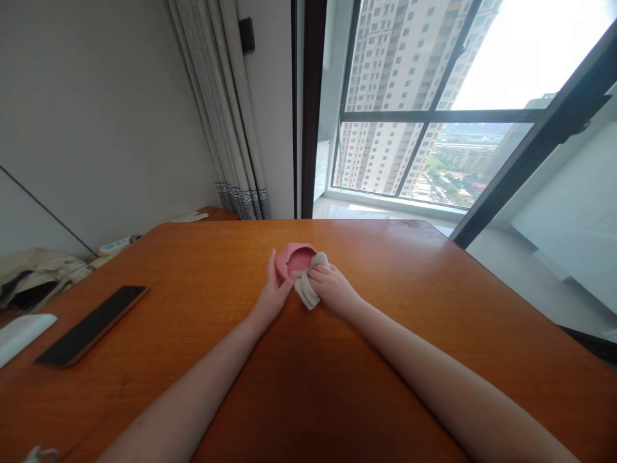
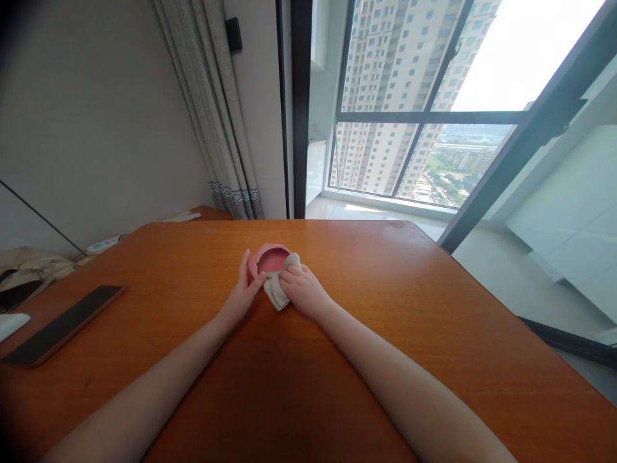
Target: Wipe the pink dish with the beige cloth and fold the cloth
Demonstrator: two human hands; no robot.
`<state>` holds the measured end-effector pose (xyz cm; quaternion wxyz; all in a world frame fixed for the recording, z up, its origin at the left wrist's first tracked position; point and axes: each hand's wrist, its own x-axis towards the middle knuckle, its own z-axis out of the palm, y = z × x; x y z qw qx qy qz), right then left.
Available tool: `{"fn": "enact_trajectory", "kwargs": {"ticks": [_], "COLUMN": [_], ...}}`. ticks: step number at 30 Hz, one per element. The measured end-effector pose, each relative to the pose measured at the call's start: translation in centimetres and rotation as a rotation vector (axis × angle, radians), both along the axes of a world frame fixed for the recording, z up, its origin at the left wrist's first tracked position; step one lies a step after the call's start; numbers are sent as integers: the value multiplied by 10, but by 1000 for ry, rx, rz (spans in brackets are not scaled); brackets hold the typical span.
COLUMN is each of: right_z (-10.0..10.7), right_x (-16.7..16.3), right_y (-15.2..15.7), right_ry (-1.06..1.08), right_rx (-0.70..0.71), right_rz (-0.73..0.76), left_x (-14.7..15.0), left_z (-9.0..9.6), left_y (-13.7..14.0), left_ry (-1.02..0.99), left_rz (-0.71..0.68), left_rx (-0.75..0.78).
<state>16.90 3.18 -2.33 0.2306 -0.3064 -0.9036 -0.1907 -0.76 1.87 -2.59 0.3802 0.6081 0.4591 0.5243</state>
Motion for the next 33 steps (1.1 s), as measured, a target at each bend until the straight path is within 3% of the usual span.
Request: {"fn": "enact_trajectory", "kwargs": {"ticks": [5, 12, 15, 18, 21, 25, 29, 33], "right_z": [7, 17, 13, 7, 4, 9, 15, 11], "right_x": [-2, 9, 7, 1, -3, 1, 8, 6], "right_y": [-4, 1, 0, -3, -7, -4, 1, 1], "right_ry": [26, -57, -44, -8, 27, -23, -86, -87], "right_rx": [-9, 25, 38, 33, 2, -35, -51, -66], "right_rz": [37, 93, 61, -26, -86, -21, 27, -10], "left_x": [2, -13, -11, -4, 2, -1, -13, -14], "left_z": [-2, 11, 12, 11, 10, 8, 7, 8], "left_y": [-1, 2, 1, -2, -4, -1, 6, 7], "left_ry": [-65, 98, 21, -128, -175, -120, -22, -155], "left_rz": [21, -45, -28, -102, -127, -39, -50, -98], "left_rx": [82, 133, 66, -31, -1, 33, 28, -84]}}
